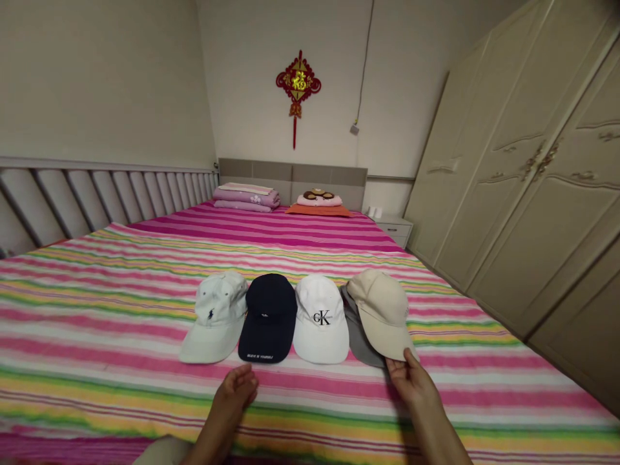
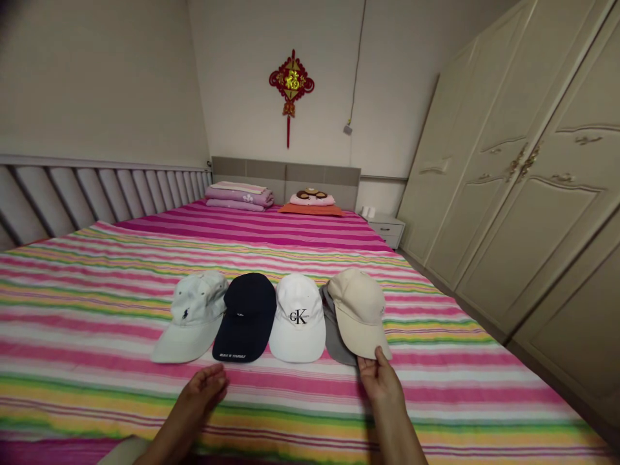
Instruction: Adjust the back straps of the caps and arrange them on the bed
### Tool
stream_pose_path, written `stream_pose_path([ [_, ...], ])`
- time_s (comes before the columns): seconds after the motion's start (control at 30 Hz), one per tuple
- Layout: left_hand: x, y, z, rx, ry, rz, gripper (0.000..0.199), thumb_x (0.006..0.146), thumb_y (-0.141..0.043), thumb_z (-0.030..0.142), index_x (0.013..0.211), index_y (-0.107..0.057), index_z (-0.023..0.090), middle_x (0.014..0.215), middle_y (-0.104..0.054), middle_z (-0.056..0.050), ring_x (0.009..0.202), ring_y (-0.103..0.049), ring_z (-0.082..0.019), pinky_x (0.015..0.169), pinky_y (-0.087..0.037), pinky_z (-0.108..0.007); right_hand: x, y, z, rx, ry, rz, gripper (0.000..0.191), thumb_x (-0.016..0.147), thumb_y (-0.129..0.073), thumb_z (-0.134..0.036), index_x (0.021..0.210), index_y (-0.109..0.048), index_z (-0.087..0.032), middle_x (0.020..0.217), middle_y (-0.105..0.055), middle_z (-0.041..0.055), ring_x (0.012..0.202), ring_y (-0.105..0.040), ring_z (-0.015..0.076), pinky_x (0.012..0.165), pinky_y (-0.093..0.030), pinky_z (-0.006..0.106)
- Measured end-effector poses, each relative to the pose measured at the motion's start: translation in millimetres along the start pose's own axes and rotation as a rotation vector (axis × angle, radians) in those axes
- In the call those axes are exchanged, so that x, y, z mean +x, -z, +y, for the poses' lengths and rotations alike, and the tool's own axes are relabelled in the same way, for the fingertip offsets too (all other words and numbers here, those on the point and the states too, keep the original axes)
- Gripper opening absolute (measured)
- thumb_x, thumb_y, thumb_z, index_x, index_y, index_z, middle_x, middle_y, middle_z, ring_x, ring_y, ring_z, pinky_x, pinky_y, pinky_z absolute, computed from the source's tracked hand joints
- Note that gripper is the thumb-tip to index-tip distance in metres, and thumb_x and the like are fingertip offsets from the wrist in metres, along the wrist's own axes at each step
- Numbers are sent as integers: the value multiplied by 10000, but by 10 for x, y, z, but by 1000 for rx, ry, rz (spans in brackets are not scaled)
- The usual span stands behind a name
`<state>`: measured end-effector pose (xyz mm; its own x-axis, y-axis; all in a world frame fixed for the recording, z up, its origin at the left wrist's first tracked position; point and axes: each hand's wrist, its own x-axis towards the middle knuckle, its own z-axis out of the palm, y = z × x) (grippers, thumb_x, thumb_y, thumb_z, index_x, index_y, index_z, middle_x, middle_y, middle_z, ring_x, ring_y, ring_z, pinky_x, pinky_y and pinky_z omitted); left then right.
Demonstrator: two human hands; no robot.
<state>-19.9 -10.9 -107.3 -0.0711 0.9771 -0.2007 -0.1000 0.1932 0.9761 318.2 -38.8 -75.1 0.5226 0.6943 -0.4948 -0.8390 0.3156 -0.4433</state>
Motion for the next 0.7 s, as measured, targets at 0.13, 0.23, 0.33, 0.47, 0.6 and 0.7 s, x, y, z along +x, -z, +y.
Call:
stream_pose_path([
  [0.13, 42, -88, 211, -393, 204, 177, 245, 687, -553, 41, 879, -474, 171, 732, -561, 6, 647, -584, -85, 697, -477, -236, -21, 70, -40, 0, -6, -16, 365, 896, -263, -62, 1143, -498, -191, 682, -712, -4, 572, -659, 101, 582, -552, 208],
  [0.23, 22, -132, 275, -442, 245, 178, 204, 720, -498, -2, 835, -472, 164, 653, -565, 10, 595, -586, -83, 678, -479, -233, -73, 98, -95, 2, -13, -51, 370, 904, -247, -71, 1116, -520, -202, 655, -710, -14, 576, -661, 98, 568, -551, 201],
  [0.33, -61, -150, 267, -426, 323, 92, 139, 717, -526, 28, 774, -480, 146, 597, -575, -10, 557, -593, -119, 629, -480, -265, -176, 146, -128, -2, -39, -107, 365, 905, -252, -80, 1087, -547, -197, 696, -716, 0, 631, -667, 101, 603, -552, 211],
  [0.47, -225, -223, 292, -430, 395, -282, 159, 721, -608, 227, 825, -555, 119, 721, -639, -70, 674, -624, -168, 673, -466, -291, -364, 311, -36, -39, -162, -218, 353, 902, -279, -112, 1052, -585, -204, 803, -720, 23, 695, -665, 103, 687, -540, 233],
  [0.6, -350, -438, 458, -476, 305, -607, 300, 735, -598, 294, 966, -588, 102, 978, -637, -144, 910, -595, -207, 846, -401, -323, -534, 503, 153, -61, -246, -305, 318, 890, -333, -180, 1004, -627, -225, 868, -713, 23, 742, -658, 104, 803, -500, 264],
  [0.7, -416, -662, 633, -554, 217, -772, 393, 716, -622, 219, 1093, -551, 135, 1106, -593, -138, 1001, -554, -203, 898, -357, -317, -610, 599, 242, -59, -305, -365, 227, 832, -459, -263, 925, -665, -241, 896, -707, 18, 758, -655, 117, 851, -469, 277],
])
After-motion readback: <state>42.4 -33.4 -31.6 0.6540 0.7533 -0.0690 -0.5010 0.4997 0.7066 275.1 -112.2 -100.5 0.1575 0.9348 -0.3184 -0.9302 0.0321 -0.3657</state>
